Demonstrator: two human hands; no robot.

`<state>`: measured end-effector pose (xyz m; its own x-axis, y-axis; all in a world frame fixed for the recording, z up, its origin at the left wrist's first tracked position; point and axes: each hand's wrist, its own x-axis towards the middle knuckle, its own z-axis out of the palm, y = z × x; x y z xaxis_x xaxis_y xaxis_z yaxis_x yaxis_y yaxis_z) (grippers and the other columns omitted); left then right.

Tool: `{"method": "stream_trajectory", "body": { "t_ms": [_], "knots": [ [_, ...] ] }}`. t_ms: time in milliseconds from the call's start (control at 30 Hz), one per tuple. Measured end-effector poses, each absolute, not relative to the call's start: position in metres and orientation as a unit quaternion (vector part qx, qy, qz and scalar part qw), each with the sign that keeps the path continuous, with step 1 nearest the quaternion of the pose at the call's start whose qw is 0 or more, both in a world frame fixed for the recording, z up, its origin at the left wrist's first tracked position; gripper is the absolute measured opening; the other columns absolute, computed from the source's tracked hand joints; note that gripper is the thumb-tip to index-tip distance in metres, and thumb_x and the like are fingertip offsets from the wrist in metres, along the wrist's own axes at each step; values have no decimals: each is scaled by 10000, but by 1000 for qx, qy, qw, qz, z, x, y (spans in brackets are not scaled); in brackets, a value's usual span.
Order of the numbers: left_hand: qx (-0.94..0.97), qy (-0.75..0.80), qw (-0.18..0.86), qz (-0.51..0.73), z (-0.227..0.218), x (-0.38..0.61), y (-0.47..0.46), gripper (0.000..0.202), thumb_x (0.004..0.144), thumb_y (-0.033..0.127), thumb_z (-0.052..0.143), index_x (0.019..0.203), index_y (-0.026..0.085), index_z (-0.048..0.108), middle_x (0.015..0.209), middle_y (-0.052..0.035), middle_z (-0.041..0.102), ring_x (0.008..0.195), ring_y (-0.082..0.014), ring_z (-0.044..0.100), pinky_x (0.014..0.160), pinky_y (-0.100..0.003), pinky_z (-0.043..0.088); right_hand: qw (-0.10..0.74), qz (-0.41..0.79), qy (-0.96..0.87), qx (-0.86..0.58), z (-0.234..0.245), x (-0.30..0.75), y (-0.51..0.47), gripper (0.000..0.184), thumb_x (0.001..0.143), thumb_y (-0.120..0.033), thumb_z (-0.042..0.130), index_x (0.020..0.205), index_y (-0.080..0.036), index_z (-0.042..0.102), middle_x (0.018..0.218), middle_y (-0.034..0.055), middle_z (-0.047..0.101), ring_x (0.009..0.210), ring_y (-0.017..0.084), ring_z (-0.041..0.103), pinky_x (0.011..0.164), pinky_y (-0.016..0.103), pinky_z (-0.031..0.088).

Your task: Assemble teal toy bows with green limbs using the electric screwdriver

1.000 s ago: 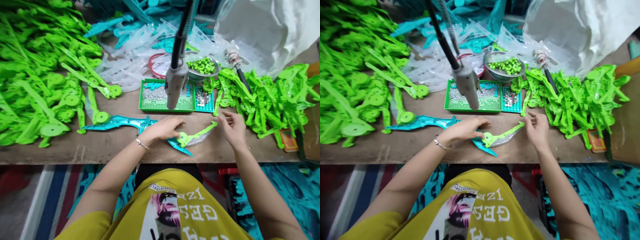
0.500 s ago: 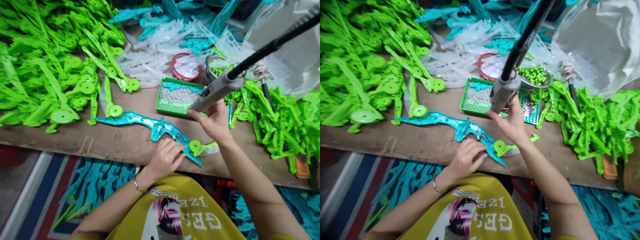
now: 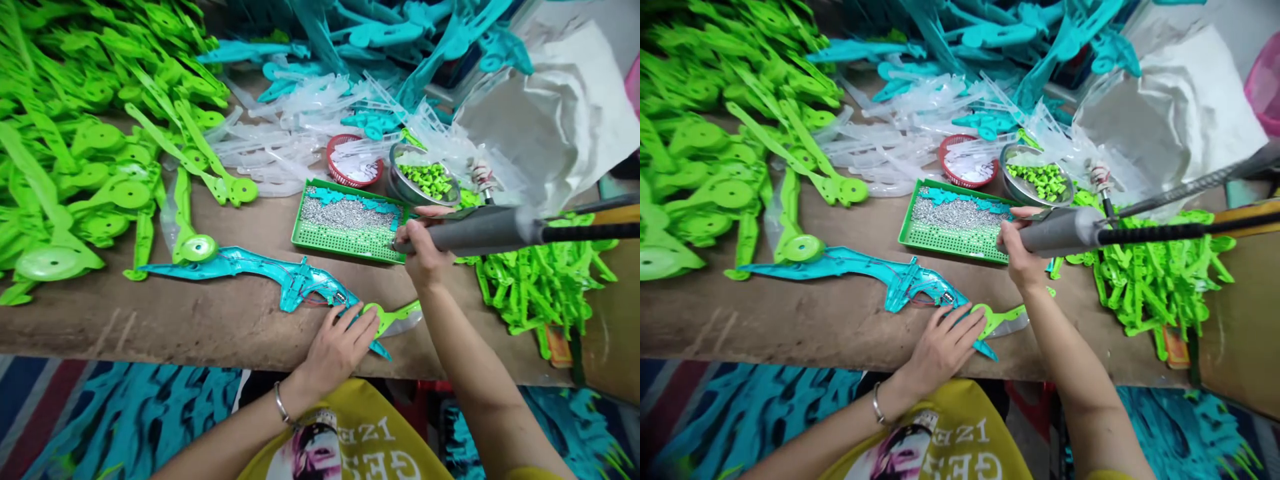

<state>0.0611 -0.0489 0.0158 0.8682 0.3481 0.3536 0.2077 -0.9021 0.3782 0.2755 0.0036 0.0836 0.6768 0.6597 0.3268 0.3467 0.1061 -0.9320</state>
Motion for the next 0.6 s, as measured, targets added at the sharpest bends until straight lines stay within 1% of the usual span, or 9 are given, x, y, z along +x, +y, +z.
{"method": "stream_trajectory", "body": {
  "t_ms": [67,167,233,400,533,600],
  "knots": [
    [952,148,166,211,17,62,-49,381,985,182,524,1359,162,594,1451,-75,602,1302,-269,542,1071,-455,419,642,116,-374,-659,71,279,9,325,832,-556,597,1042,-314,544,583,-61,441,507,158,521,607,347,492],
    [950,149,167,216,19,63,-48,387,975,180,541,1357,159,597,1436,-70,614,1272,-278,549,1058,-452,416,618,103,-366,-688,62,285,13,362,837,-583,545,1064,-301,531,588,-50,436,517,172,535,623,366,506],
    [949,153,170,218,20,64,-47,385,973,186,549,1354,157,598,1424,-69,623,1235,-274,561,1040,-450,420,611,105,-355,-700,58,289,13,365,828,-577,544,1063,-299,520,593,-44,448,529,183,553,627,375,510],
    [944,158,186,222,21,65,-45,366,987,206,540,1344,158,600,1411,-45,636,1190,-258,562,1008,-438,415,635,124,-330,-687,56,292,14,294,799,-510,599,976,-298,496,587,-51,469,535,177,564,628,364,508],
    [943,157,184,227,20,65,-46,370,980,199,555,1345,155,594,1408,-43,638,1200,-257,553,1021,-440,400,687,138,-331,-631,54,292,17,266,769,-425,671,912,-278,502,555,-77,468,472,140,525,564,323,476],
    [946,158,180,220,19,66,-46,357,984,212,557,1335,163,602,1438,-40,616,1213,-254,546,1031,-438,389,708,144,-341,-602,52,292,20,261,749,-383,694,894,-268,509,542,-92,474,449,128,515,527,304,454]
  ]
}}
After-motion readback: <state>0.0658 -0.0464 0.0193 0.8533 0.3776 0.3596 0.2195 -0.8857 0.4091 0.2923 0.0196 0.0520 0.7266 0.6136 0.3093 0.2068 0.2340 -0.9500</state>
